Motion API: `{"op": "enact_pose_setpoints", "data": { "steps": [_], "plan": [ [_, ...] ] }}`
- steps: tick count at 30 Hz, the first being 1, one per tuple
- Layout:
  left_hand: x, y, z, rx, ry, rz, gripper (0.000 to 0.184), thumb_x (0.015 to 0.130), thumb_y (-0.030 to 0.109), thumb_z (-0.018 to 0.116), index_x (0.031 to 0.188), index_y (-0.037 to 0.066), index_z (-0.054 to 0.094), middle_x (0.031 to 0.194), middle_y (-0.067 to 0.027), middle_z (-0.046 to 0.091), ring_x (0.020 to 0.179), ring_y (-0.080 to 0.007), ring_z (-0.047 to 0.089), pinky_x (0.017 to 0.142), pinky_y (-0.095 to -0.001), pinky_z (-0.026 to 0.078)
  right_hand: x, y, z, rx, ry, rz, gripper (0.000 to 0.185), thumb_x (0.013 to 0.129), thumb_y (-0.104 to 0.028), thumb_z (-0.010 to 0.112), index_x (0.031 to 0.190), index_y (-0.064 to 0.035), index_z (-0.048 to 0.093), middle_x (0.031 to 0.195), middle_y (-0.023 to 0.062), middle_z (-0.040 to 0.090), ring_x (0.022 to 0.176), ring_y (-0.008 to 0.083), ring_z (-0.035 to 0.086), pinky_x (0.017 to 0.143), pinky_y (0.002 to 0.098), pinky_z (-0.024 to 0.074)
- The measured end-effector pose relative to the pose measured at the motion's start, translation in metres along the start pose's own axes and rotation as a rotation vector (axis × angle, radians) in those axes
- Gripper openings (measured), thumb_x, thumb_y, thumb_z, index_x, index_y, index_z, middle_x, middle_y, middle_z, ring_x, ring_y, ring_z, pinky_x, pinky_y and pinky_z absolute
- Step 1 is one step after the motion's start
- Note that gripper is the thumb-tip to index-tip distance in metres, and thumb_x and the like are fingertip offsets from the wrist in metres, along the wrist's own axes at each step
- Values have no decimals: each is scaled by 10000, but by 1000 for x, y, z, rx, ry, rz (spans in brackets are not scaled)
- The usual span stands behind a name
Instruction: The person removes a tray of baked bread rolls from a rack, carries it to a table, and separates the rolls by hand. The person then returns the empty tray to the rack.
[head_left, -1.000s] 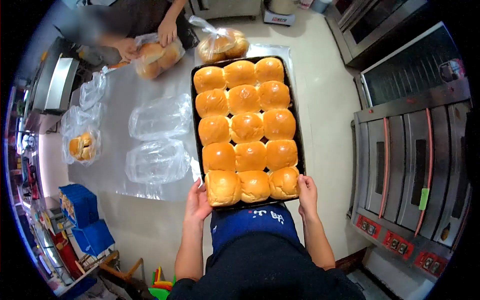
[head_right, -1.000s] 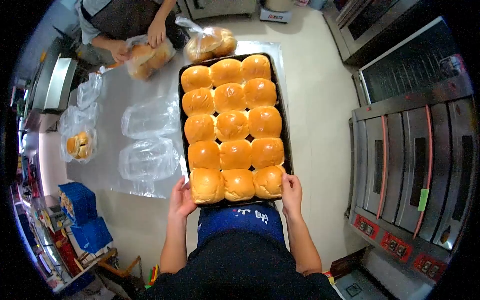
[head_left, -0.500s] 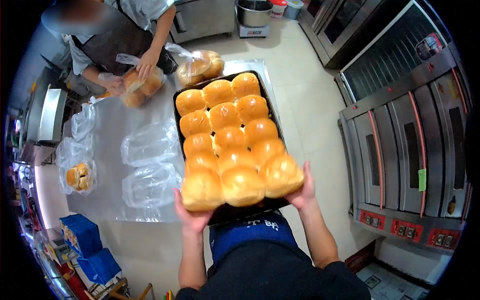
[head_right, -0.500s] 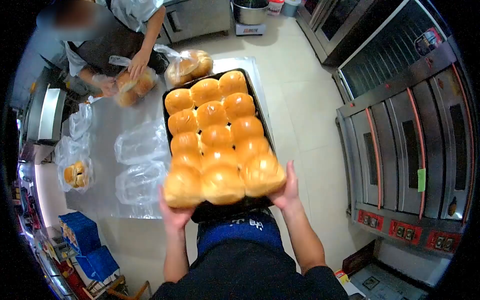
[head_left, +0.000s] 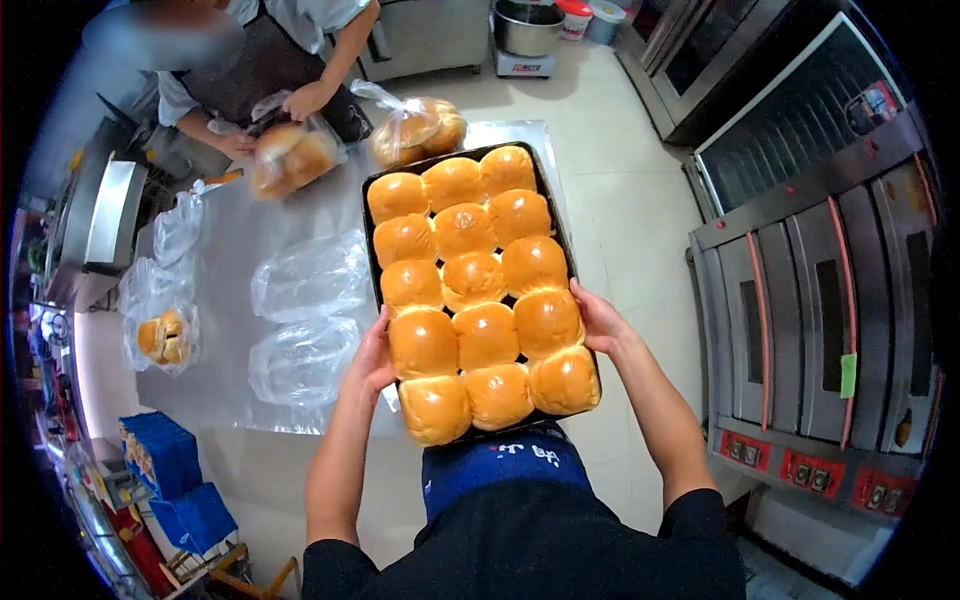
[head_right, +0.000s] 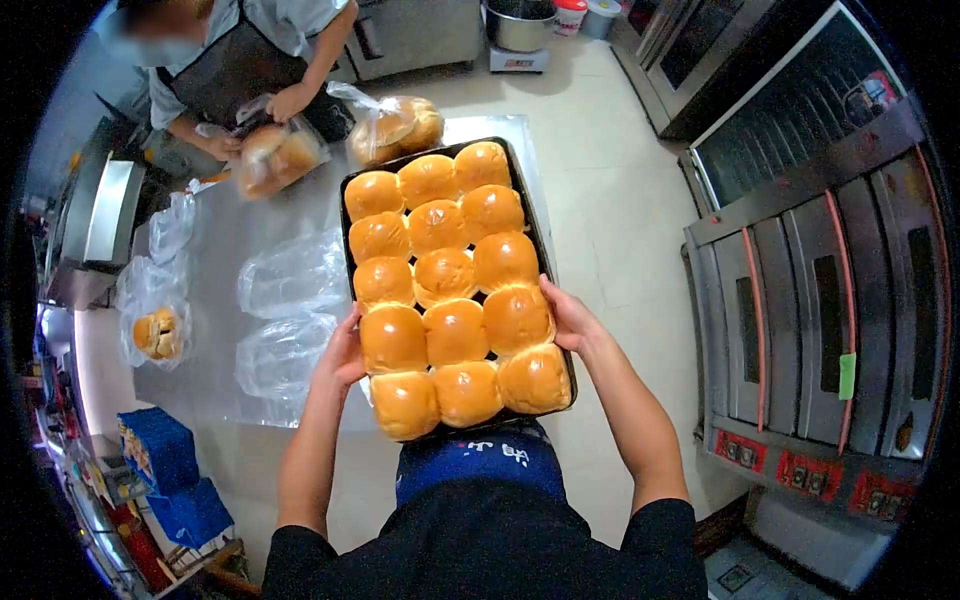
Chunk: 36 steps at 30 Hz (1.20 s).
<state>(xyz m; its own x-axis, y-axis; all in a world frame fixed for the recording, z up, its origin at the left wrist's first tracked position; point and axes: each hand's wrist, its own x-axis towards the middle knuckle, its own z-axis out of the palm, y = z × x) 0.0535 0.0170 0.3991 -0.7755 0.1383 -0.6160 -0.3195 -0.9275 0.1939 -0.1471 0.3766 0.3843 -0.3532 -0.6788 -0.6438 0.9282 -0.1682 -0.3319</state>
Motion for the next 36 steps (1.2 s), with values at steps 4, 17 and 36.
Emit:
{"op": "enact_pose_setpoints", "data": {
  "steps": [4, 17, 36],
  "plan": [
    [5, -27, 10, 183, 208, 257, 656, 1064, 590, 466, 1444, 62, 549, 1382, -122, 646, 1233, -270, 642, 1046, -428, 530, 8, 18, 32, -96, 223, -154, 713, 1030, -593, 547, 1382, 27, 558, 1314, 169, 671, 1148, 274, 692, 1027, 432, 556],
    [14, 41, -2, 269, -206, 232, 920, 991, 719, 456, 1562, 2, 374, 1565, -181, 478, 1407, -308, 518, 1159, -450, 445, -10, -50, 77, -1275, 414, -555, 481, 920, -383, 792, 744, 44, 660, 637, 27, 598, 605, 96, 535, 560, 316, 473],
    [33, 33, -41, 416, -169, 39, 698, 820, 118, 682, 1459, -70, 473, 1386, -204, 627, 1264, -330, 638, 1099, -444, 506, 39, -4, 71, -1247, -142, -141, 752, 1050, -553, 549, 1476, 61, 462, 1320, 113, 643, 1286, 159, 567, 1091, 321, 448]
  ]
}}
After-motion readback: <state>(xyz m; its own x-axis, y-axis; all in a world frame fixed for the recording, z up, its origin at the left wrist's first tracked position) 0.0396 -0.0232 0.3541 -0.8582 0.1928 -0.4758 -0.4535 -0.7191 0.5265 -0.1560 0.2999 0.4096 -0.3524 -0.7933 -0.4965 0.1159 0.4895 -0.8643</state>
